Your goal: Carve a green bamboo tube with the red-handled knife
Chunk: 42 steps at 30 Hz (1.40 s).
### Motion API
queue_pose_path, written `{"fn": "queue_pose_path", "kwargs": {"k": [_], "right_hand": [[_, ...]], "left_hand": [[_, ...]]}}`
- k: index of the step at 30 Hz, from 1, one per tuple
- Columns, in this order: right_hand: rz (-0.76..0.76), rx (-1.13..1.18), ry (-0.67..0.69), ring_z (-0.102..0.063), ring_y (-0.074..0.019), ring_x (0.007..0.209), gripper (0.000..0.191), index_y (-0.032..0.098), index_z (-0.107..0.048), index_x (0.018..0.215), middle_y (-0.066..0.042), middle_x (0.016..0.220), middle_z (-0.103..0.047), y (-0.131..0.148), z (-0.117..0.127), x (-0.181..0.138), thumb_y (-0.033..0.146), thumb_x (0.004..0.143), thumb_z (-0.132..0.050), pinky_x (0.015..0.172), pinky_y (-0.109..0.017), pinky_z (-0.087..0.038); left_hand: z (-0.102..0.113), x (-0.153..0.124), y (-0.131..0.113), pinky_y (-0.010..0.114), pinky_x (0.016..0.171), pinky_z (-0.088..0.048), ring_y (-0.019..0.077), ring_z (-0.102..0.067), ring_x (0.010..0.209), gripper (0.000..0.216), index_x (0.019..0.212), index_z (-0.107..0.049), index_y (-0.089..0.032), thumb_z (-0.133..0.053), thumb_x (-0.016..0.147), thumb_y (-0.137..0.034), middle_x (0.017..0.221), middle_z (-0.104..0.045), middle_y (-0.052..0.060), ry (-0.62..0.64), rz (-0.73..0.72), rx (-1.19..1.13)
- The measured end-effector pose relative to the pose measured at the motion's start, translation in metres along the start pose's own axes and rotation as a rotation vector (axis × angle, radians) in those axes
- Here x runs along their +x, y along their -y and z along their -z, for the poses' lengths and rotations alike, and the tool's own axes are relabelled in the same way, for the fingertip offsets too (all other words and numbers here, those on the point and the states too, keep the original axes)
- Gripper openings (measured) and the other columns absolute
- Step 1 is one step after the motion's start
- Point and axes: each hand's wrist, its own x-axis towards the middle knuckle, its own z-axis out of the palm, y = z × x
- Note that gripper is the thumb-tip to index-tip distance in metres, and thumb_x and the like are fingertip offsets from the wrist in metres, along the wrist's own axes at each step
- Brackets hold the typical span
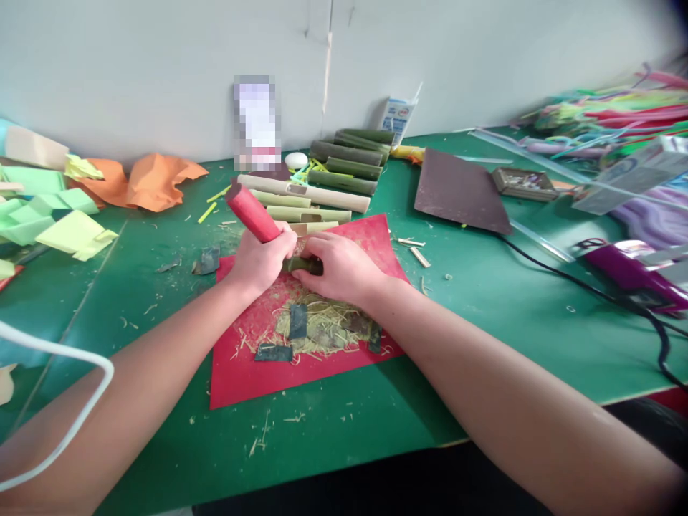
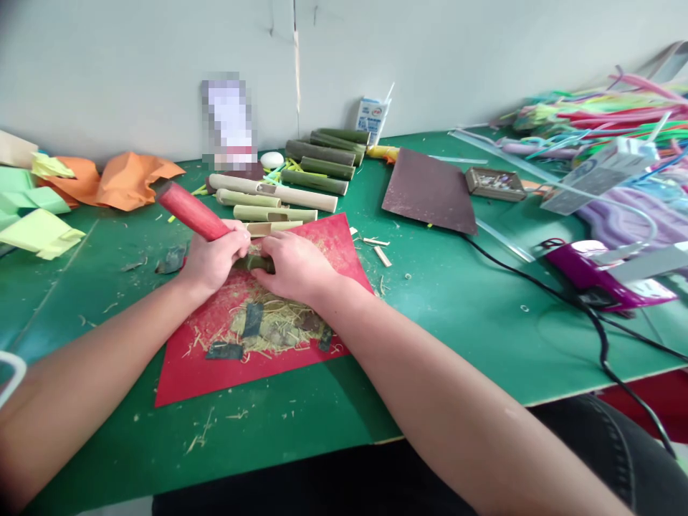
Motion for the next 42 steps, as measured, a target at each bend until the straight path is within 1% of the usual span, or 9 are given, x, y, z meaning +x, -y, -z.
{"fn": "queue_pose_path", "kwargs": {"k": [5, 10, 17, 24, 32, 35, 37, 40, 42], "right_hand": [[-0.022, -0.022, 0.009, -0.051, -0.017, 0.078, 0.018, 0.017, -0.059, 0.082, -0.007, 0.088, -0.064, 0.0, 0.003, 0.001, 0.029, 0.072, -0.068, 0.07, -0.03, -0.038], [-0.017, -0.003, 0.027, -0.054, -0.0181, 0.08, 0.015, 0.016, -0.06, 0.08, -0.007, 0.087, -0.065, 0.0, 0.005, 0.001, 0.03, 0.077, -0.065, 0.073, -0.031, -0.041], [-0.024, -0.005, 0.045, -0.06, -0.0196, 0.087, 0.018, 0.014, -0.067, 0.087, -0.01, 0.093, -0.069, 0.005, 0.004, 0.0, 0.029, 0.083, -0.057, 0.079, -0.032, -0.044], [-0.05, -0.036, 0.007, -0.056, -0.0183, 0.079, 0.021, 0.015, -0.065, 0.085, -0.008, 0.089, -0.069, 0.003, 0.001, 0.0, 0.034, 0.076, -0.068, 0.071, -0.031, -0.041], [-0.037, 0.097, 0.072, -0.058, -0.0161, 0.078, 0.016, 0.014, -0.068, 0.084, -0.008, 0.089, -0.071, -0.002, 0.003, 0.004, 0.029, 0.079, -0.068, 0.071, -0.028, -0.041], [-0.038, 0.127, 0.085, -0.058, -0.0152, 0.076, 0.016, 0.015, -0.069, 0.084, -0.007, 0.088, -0.071, -0.003, 0.005, 0.004, 0.03, 0.08, -0.067, 0.069, -0.028, -0.039], [-0.014, 0.12, 0.08, -0.058, -0.0152, 0.076, 0.016, 0.015, -0.069, 0.085, -0.006, 0.087, -0.071, -0.004, 0.005, 0.004, 0.03, 0.081, -0.067, 0.069, -0.028, -0.039], [-0.011, 0.046, 0.057, -0.055, -0.0162, 0.074, 0.016, 0.015, -0.066, 0.082, -0.007, 0.084, -0.069, -0.005, 0.005, 0.004, 0.031, 0.078, -0.067, 0.067, -0.029, -0.038], [-0.033, 0.009, 0.051, -0.054, -0.0167, 0.073, 0.018, 0.016, -0.064, 0.081, -0.007, 0.083, -0.069, -0.004, 0.005, 0.003, 0.033, 0.076, -0.068, 0.065, -0.03, -0.037]], "left_hand": [[-0.001, 0.0, 0.001, 0.026, 0.054, -0.034, 0.0102, -0.041, 0.054, 0.027, 0.055, -0.048, -0.019, -0.057, 0.079, -0.028, 0.053, -0.044, -0.004, -0.013, -0.04, 0.084], [0.0, 0.0, 0.002, 0.027, 0.058, -0.037, 0.0109, -0.044, 0.057, 0.028, 0.056, -0.047, -0.019, -0.055, 0.082, -0.026, 0.055, -0.046, -0.003, -0.009, -0.096, 0.204], [0.001, -0.001, 0.003, 0.027, 0.062, -0.04, 0.0129, -0.05, 0.062, 0.025, 0.061, -0.05, -0.019, -0.055, 0.084, -0.027, 0.06, -0.053, -0.003, 0.016, -0.19, 0.367], [0.001, -0.002, 0.005, 0.028, 0.061, -0.039, 0.0132, -0.049, 0.061, 0.026, 0.059, -0.049, -0.019, -0.055, 0.083, -0.026, 0.059, -0.052, -0.002, -0.002, -0.176, 0.334], [0.0, -0.002, 0.001, 0.028, 0.058, -0.037, 0.0123, -0.046, 0.058, 0.026, 0.056, -0.047, -0.019, -0.055, 0.08, -0.024, 0.056, -0.048, -0.003, 0.016, -0.142, 0.279], [0.001, -0.005, -0.002, 0.028, 0.054, -0.034, 0.0108, -0.041, 0.052, 0.03, 0.051, -0.042, -0.019, -0.055, 0.078, -0.023, 0.05, -0.041, -0.003, 0.073, -0.104, 0.199], [0.001, -0.008, -0.004, 0.027, 0.051, -0.032, 0.0102, -0.038, 0.05, 0.032, 0.049, -0.042, -0.019, -0.056, 0.077, -0.023, 0.048, -0.04, -0.003, 0.173, -0.059, 0.158], [-0.002, -0.01, -0.005, 0.026, 0.053, -0.035, 0.0097, -0.04, 0.051, 0.03, 0.05, -0.044, -0.019, -0.055, 0.078, -0.023, 0.051, -0.044, -0.003, 0.032, -0.081, 0.084], [-0.004, -0.008, -0.005, 0.026, 0.051, -0.034, 0.0098, -0.038, 0.05, 0.029, 0.053, -0.045, -0.019, -0.055, 0.08, -0.027, 0.05, -0.042, -0.003, -0.035, -0.046, 0.056]]}}
